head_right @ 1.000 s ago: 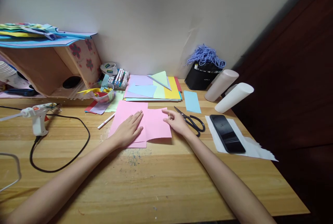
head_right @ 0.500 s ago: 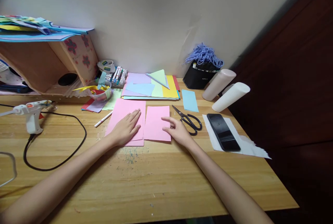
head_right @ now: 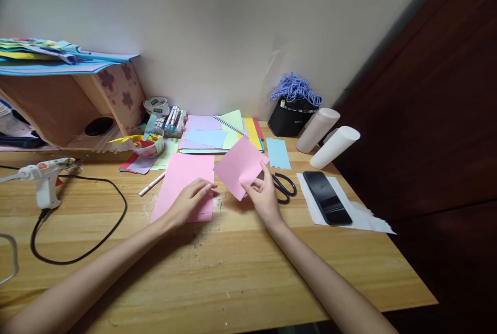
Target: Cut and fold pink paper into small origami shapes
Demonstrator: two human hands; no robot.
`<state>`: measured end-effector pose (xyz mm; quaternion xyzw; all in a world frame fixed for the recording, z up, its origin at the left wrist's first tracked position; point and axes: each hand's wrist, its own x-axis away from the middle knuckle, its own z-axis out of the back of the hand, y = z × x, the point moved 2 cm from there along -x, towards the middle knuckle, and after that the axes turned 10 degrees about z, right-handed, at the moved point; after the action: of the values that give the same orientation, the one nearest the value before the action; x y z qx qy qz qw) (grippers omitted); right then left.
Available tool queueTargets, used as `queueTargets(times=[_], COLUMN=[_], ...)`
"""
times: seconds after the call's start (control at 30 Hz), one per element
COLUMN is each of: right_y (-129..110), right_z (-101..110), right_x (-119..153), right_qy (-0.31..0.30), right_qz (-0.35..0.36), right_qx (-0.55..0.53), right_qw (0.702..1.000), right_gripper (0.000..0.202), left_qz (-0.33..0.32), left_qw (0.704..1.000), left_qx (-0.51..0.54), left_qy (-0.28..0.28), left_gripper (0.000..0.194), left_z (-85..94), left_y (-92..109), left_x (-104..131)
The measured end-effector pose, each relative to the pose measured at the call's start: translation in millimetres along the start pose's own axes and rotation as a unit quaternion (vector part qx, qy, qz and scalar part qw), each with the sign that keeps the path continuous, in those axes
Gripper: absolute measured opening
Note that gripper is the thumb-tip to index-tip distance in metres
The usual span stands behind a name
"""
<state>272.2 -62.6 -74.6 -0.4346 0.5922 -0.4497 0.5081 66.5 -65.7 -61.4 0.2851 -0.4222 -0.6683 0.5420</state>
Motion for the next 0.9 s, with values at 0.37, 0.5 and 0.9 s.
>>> queueTargets(times=[0.37,0.5,0.9], right_y=[8,6,-7], right_z=[-18,-9,-21], right_x=[-2,1,12], right_qy=[0.019,-0.010,-0.260], right_qz=[-0.031,0.052,0.330], right_qx=[-0.023,0.076,0.365], right_qw=[0.999,0.996,0.831], right_gripper=[0.101,0.069,0.048], left_qz=[0.127,0.178,0.156], left_qw=[0.936,0.905,0.879], left_qx=[0.317,0.367,0.429], left_qy=[-0.088,-0.116,-0.137], left_gripper=[0.040,0.038,0.033], left_z=[-8.5,-10.9,-8.5], left_y=[-13,-17,-9], left_x=[-6,-6,-2])
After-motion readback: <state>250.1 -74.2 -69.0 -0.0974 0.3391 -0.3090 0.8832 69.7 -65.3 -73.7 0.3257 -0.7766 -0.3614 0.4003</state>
